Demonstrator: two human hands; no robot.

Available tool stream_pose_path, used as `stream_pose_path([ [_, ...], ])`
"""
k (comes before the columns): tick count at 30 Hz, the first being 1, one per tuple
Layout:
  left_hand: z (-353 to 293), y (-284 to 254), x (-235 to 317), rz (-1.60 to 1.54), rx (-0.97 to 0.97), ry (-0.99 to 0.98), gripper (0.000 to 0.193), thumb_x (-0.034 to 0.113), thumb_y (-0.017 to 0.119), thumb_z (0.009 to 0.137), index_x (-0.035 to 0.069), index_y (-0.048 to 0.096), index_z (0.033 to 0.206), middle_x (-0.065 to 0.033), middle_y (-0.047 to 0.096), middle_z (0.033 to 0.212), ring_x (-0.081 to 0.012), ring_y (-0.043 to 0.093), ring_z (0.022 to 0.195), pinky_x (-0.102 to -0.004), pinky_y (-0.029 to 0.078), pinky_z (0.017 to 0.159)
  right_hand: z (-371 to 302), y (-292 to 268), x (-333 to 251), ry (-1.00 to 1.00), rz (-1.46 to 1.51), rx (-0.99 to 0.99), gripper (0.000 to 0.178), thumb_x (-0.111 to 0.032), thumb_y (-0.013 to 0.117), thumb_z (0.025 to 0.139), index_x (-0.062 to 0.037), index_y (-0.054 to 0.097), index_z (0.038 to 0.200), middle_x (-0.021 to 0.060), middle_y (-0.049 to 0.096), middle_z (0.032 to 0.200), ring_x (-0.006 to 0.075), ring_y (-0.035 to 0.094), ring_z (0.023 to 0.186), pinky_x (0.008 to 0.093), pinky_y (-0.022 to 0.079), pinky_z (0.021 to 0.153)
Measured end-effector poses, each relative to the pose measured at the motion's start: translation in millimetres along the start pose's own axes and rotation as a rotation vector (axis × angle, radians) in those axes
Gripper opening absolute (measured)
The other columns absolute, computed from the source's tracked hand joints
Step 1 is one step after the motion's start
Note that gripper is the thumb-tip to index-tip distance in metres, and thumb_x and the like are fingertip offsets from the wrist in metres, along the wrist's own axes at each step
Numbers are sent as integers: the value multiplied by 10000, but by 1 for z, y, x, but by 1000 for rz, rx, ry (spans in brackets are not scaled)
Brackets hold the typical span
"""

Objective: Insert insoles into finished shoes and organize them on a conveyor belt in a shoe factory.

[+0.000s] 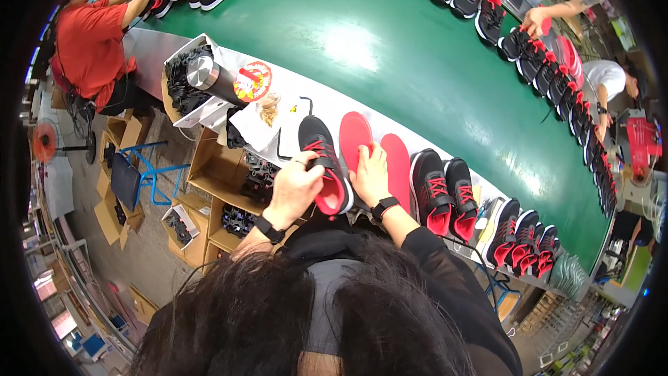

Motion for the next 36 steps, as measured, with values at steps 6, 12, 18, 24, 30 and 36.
stream_pose_path([
  [6, 17, 5, 11, -32, 62, 94, 204, 29, 689, 677, 57, 606, 861, -142, 595, 1077, -318, 615, 924, -388, 522, 757, 3, -19, 18, 204, 303, 77, 670, -47, 754, 724, 0, 409, 1296, 248, 485, 1284, 388, 489, 1220, 428, 413, 1032],
  [12, 45, 20, 14, -77, 98, 104, 167, 46, 661, 707, 67, 632, 870, -114, 601, 1015, -276, 592, 974, -375, 489, 758, -11, -86, 49, 460, 1007, 152, 739, -19, 733, 753, -66, 319, 1363, 203, 461, 1348, 280, 543, 1167, 396, 475, 970],
  [18, 56, 76, 20, -131, -20, 71, 219, 43, 702, 703, 42, 620, 906, -139, 588, 1031, -311, 590, 986, -396, 515, 823, -35, -107, 59, 351, 1046, -52, 733, -24, 683, 672, -46, 359, 1329, 169, 458, 1292, 275, 440, 1210, 389, 407, 1003],
  [24, 67, 100, 25, -136, -171, 113, 167, 91, 655, 806, 41, 605, 957, -143, 633, 952, -321, 650, 840, -409, 547, 754, -69, -107, 21, 138, -44, 4, 571, -259, 786, 657, -56, 514, 1116, 121, 525, 1036, 327, 499, 1015, 401, 418, 909],
  [30, 73, 100, 21, -75, -272, 223, 124, 91, 597, 845, 39, 559, 951, -169, 636, 877, -350, 647, 703, -425, 553, 621, -70, -90, 8, 129, 47, 101, 286, -244, 739, 704, -52, 632, 886, 119, 620, 887, 308, 604, 896, 391, 490, 811],
  [36, 78, 102, 28, -82, -245, 222, 120, 126, 600, 855, 39, 554, 923, -167, 626, 806, -346, 647, 676, -424, 545, 598, -19, -56, 14, 184, 103, 167, 301, -250, 707, 736, 3, 649, 887, 172, 639, 865, 336, 605, 873, 423, 491, 802],
])
Point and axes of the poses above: each hand's wrist, its own z-axis towards the middle knuckle, its own y-axis out of the palm, x = y × z, the point moved 2 cm from there along z, towards the middle knuckle
